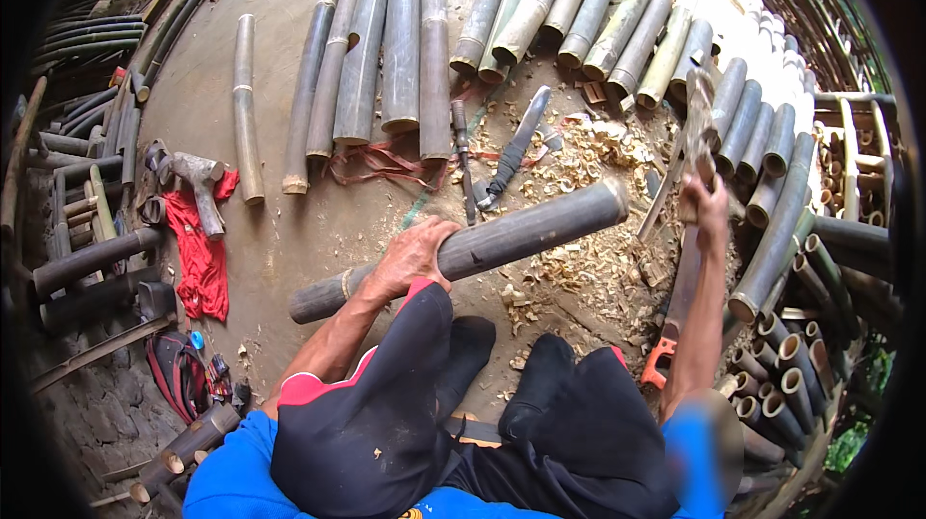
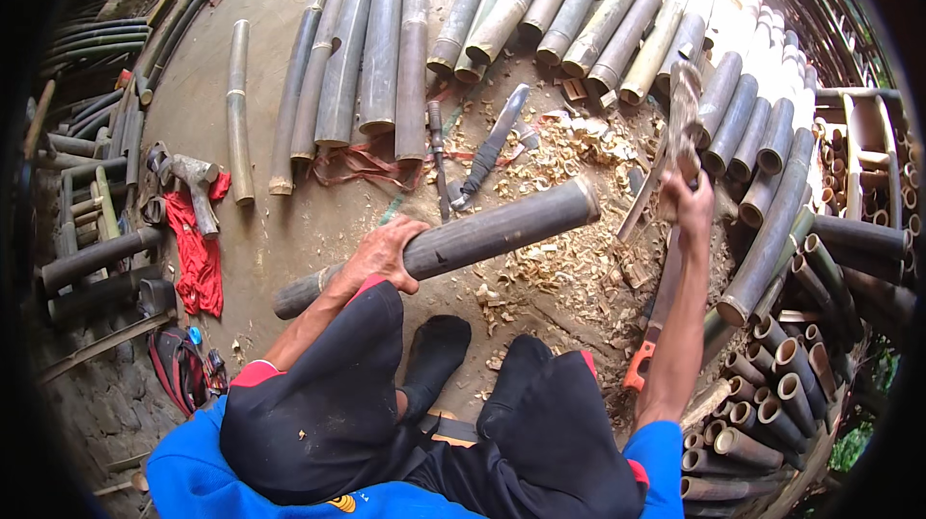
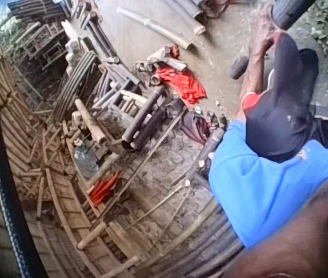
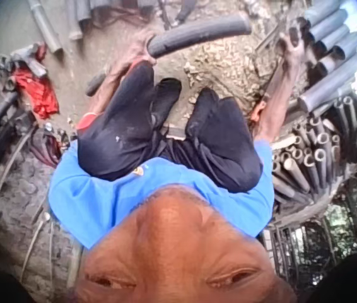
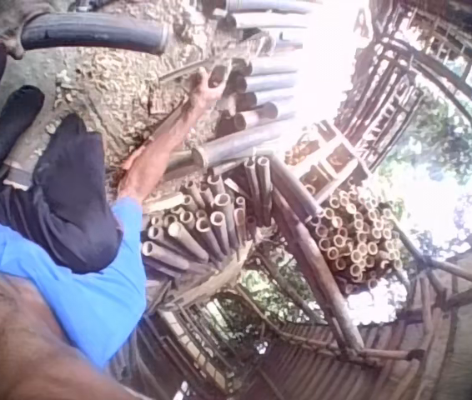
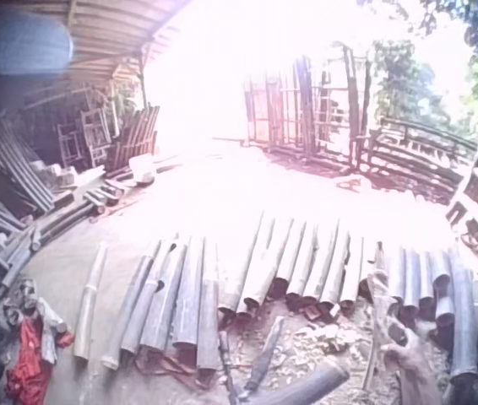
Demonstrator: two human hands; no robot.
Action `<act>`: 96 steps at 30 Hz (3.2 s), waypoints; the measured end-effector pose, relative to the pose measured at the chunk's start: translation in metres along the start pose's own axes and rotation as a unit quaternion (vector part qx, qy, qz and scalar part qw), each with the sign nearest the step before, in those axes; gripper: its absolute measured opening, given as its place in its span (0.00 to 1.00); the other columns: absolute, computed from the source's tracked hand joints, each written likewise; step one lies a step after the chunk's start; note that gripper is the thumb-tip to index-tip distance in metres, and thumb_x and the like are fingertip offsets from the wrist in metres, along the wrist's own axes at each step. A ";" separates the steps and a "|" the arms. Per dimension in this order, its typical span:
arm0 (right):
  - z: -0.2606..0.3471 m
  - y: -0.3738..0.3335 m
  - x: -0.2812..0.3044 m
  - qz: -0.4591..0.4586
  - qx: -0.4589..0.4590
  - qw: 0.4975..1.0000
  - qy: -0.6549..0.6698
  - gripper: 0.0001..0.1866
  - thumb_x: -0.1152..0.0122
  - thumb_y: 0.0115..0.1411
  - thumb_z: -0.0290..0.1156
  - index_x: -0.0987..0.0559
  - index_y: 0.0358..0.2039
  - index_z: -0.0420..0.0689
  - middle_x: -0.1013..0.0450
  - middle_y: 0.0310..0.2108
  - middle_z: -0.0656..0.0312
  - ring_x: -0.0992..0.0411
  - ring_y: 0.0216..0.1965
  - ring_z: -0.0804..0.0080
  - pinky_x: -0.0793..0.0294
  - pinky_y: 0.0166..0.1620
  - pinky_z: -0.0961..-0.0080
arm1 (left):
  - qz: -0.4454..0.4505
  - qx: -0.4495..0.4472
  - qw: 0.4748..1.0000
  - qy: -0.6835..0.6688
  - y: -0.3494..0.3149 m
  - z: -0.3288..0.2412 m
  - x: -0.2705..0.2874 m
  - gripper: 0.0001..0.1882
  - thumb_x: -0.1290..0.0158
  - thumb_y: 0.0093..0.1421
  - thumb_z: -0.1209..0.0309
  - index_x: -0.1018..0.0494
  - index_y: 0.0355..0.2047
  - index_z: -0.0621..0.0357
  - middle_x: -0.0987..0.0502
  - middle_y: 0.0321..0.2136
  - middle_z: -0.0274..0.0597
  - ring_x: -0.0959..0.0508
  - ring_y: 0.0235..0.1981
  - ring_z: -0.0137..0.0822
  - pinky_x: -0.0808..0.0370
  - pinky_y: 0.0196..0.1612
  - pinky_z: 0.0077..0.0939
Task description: The person uses a saw and a knife to cut and notch bamboo poles while sitting on the ground.
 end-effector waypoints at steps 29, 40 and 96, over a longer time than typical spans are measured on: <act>-0.009 -0.014 -0.023 -0.064 0.049 0.964 0.253 0.05 0.45 0.69 0.28 0.28 0.43 0.42 0.26 0.27 0.62 0.26 0.19 0.75 0.26 0.20 0.80 | -0.335 0.360 0.855 0.168 0.080 0.190 0.173 0.52 0.27 0.48 0.56 0.41 0.68 0.62 0.30 0.60 0.64 0.29 0.64 0.59 0.28 0.65 0.52; -0.038 0.024 0.002 -0.050 0.070 0.992 -0.092 0.21 0.40 0.68 0.32 0.23 0.59 0.37 0.22 0.36 0.61 0.26 0.37 0.75 0.26 0.42 0.74 | -0.312 0.298 0.883 -0.184 0.087 0.193 0.180 0.28 0.28 0.43 0.63 0.21 0.42 0.67 0.18 0.38 0.50 0.17 0.39 0.40 0.16 0.44 0.35; -0.120 -0.199 -0.115 0.013 -0.086 0.978 0.189 0.25 0.37 0.70 0.45 0.20 0.57 0.39 0.20 0.49 0.60 0.26 0.53 0.70 0.30 0.60 0.70 | -0.294 0.251 0.808 -0.444 -0.125 0.243 -0.036 0.27 0.39 0.63 0.71 0.28 0.62 0.63 0.21 0.52 0.49 0.21 0.56 0.44 0.26 0.62 0.37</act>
Point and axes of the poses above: each hand's wrist, its own y-axis towards the middle knuckle, its own x-axis out of the back of the hand, z = x × y, the point moved 8 cm from there along y, towards the middle knuckle
